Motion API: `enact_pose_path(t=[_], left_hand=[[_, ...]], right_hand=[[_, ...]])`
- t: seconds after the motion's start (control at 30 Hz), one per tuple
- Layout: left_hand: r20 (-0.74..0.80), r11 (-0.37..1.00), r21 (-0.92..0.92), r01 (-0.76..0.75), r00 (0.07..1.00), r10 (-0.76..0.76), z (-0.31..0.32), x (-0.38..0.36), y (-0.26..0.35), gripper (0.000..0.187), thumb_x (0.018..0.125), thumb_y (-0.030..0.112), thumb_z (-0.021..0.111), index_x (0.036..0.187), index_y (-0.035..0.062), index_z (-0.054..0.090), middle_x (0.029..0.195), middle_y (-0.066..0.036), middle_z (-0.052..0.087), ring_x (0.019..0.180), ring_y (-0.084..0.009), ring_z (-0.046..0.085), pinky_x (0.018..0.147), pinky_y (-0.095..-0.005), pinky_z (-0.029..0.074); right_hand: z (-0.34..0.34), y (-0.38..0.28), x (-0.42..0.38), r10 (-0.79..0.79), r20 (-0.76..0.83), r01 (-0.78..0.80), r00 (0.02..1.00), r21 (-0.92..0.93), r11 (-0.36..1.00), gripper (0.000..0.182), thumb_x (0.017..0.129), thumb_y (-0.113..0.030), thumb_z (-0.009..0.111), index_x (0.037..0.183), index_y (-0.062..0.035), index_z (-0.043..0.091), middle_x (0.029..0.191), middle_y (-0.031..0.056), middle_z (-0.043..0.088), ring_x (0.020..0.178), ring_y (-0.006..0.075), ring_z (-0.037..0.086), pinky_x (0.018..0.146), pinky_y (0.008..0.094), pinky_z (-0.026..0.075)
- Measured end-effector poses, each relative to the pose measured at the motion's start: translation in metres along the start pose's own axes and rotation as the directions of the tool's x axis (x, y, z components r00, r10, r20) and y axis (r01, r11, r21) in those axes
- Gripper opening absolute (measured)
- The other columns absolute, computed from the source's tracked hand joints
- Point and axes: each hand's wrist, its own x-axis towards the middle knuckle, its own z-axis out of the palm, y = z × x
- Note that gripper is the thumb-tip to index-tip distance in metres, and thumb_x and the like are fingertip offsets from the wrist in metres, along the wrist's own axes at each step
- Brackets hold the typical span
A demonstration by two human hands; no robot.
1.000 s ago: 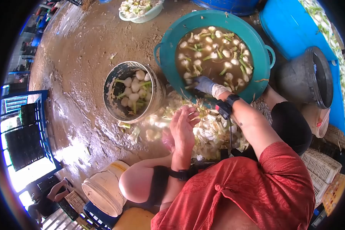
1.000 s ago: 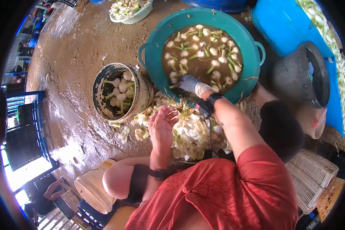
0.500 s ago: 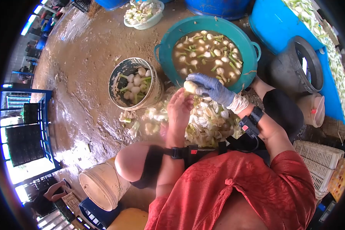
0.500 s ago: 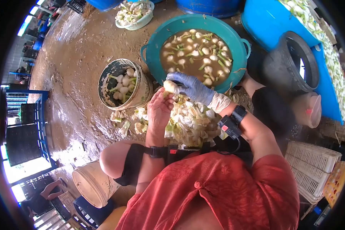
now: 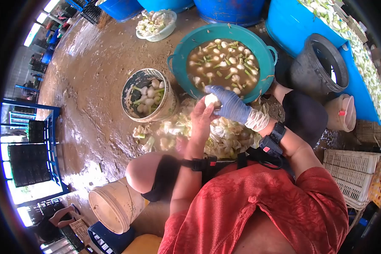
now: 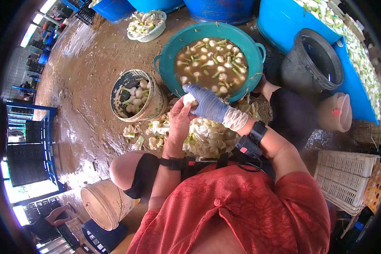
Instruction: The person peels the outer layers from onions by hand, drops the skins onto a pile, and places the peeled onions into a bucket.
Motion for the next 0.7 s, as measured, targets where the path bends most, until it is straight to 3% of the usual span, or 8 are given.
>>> enact_pose_path(t=[0.1,0.17,0.2,0.23,0.3,0.4,0.53,0.7], left_hand=[[-0.035,1.0,-0.029,-0.004,0.999,0.003,-0.012,0.005,-0.003,0.033,0.09,0.011,0.055,0.121,-0.0008,0.051,0.103,-0.008,0.063,0.083,-0.0137,0.061,0.07,-0.0271,0.053],[-0.054,0.999,-0.046,-0.018,0.998,0.015,-0.011,0.004,-0.002,0.035,0.088,0.009,0.059,0.12,-0.003,0.051,0.099,-0.007,0.063,0.082,-0.0126,0.061,0.069,-0.0259,0.052],[-0.095,0.996,0.072,-0.047,0.994,0.054,-0.008,0.002,-0.003,0.035,0.087,0.008,0.059,0.12,-0.0034,0.052,0.097,-0.007,0.063,0.079,-0.0114,0.06,0.068,-0.0248,0.05],[-0.128,0.979,0.19,-0.07,0.987,0.096,-0.005,0.002,-0.004,0.035,0.086,0.006,0.06,0.119,-0.0037,0.052,0.094,-0.006,0.063,0.077,-0.0103,0.06,0.067,-0.0238,0.049],[-0.129,0.963,0.259,-0.077,0.985,0.113,-0.006,0.002,-0.007,0.036,0.085,0.006,0.061,0.119,-0.0045,0.052,0.091,-0.006,0.063,0.074,-0.0096,0.059,0.066,-0.0232,0.049],[-0.145,0.888,0.458,-0.053,0.98,0.134,-0.007,0.003,-0.009,0.038,0.082,0.007,0.063,0.117,-0.0057,0.053,0.085,-0.005,0.062,0.07,-0.0089,0.058,0.063,-0.0227,0.048],[-0.123,0.763,0.63,-0.145,0.951,0.282,-0.009,0.004,-0.019,0.042,0.079,0.008,0.065,0.116,-0.0068,0.054,0.08,-0.004,0.062,0.067,-0.0094,0.058,0.062,-0.0229,0.048],[-0.176,0.848,0.53,-0.004,0.978,0.115,-0.006,0.002,-0.016,0.04,0.079,0.006,0.064,0.115,-0.0076,0.054,0.085,-0.006,0.063,0.069,-0.0103,0.059,0.062,-0.0232,0.049]], right_hand=[[0.0,0.005,-0.007,-0.06,0.051,0.053,0.997,0.117,0.992,0.067,0.068,-0.015,0.076,0.127,-0.0032,0.045,0.117,0.0173,0.055,0.105,0.0297,0.057,0.088,0.0371,0.046],[-0.002,0.006,-0.011,0.13,0.097,-0.161,0.987,0.498,0.852,0.059,0.078,-0.012,0.069,0.129,-0.0025,0.042,0.12,0.0135,0.054,0.111,0.0195,0.054,0.091,0.0302,0.045],[0.001,0.004,-0.012,0.12,-0.037,-0.092,0.992,0.439,0.894,0.046,0.076,-0.013,0.07,0.117,-0.0018,0.054,0.107,0.017,0.06,0.097,0.0283,0.06,0.082,0.0361,0.048],[0.0,0.006,-0.012,0.125,-0.039,-0.096,0.991,0.438,0.894,0.046,0.076,-0.013,0.07,0.117,-0.0018,0.054,0.107,0.017,0.06,0.097,0.0283,0.06,0.082,0.0361,0.048],[-0.003,0.009,-0.012,0.142,-0.087,-0.141,0.986,0.024,0.99,0.027,0.079,-0.019,0.066,0.1,-0.0032,0.062,0.089,0.0176,0.063,0.081,0.0324,0.062,0.072,0.0393,0.049],[-0.004,0.008,-0.012,0.179,-0.07,-0.19,0.981,-0.209,0.959,0.017,0.079,-0.02,0.061,0.088,-0.0061,0.065,0.074,0.0164,0.063,0.069,0.0361,0.06,0.064,0.0432,0.047],[0.001,0.008,-0.012,0.185,-0.095,-0.206,0.978,-0.313,0.927,0.014,0.076,-0.018,0.06,0.084,-0.0075,0.064,0.071,0.0165,0.062,0.066,0.0361,0.06,0.062,0.0451,0.046],[0.006,0.02,-0.013,0.231,-0.135,-0.26,0.964,-0.259,0.93,0.011,0.074,-0.016,0.06,0.078,-0.0057,0.062,0.069,0.0182,0.06,0.067,0.0363,0.06,0.062,0.0444,0.046]])
